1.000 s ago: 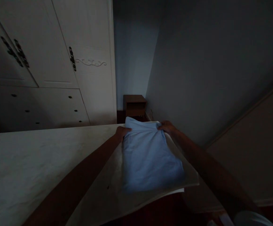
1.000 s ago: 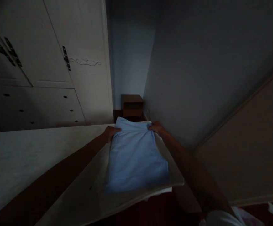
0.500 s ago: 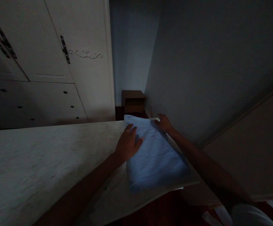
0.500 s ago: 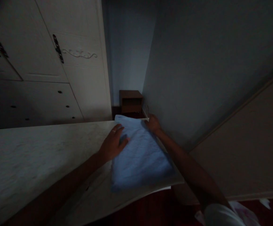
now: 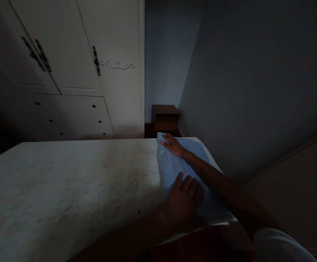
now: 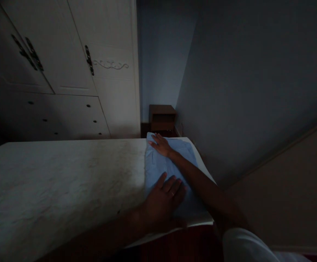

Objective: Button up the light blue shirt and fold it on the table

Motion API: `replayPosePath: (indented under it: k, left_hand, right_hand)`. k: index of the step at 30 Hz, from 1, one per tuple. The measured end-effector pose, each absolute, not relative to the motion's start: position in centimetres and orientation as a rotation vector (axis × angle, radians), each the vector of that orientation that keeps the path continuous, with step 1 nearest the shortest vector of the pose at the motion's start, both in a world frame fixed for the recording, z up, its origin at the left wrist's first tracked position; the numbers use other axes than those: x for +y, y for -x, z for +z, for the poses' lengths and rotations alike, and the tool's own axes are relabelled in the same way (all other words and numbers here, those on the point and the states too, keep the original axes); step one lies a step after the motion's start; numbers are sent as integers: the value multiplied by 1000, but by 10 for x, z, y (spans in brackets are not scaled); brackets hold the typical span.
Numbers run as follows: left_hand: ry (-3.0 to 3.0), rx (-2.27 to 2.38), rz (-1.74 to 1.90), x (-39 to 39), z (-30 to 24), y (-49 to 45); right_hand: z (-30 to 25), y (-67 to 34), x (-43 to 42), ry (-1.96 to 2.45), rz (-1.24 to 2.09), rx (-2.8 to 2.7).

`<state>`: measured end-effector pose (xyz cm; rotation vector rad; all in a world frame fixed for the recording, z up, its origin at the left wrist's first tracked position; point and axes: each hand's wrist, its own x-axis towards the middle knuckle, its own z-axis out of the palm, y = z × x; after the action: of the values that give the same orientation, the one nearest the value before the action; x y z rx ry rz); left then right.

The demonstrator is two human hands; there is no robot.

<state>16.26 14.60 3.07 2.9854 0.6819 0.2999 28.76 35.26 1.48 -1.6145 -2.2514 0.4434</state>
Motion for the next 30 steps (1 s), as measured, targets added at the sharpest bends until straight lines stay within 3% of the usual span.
replayPosePath:
  k: [9,16,21,30]
  left_hand:
    - [-3040,725,576,106,-11,-187]
    - [-3076,683,916,103,12,-146]
    - [-2866,1115,763,110,19,-105]
    - [-2870,914,675,70,1,-98]
  right_hand:
    - [12,-287,349,1616,226,-2314]
    - [31,-289,296,1668,-61,-2290]
    - [17,-343,260,1859,-80,-2177]
    - [20,-376,254,2101,13,-2144]
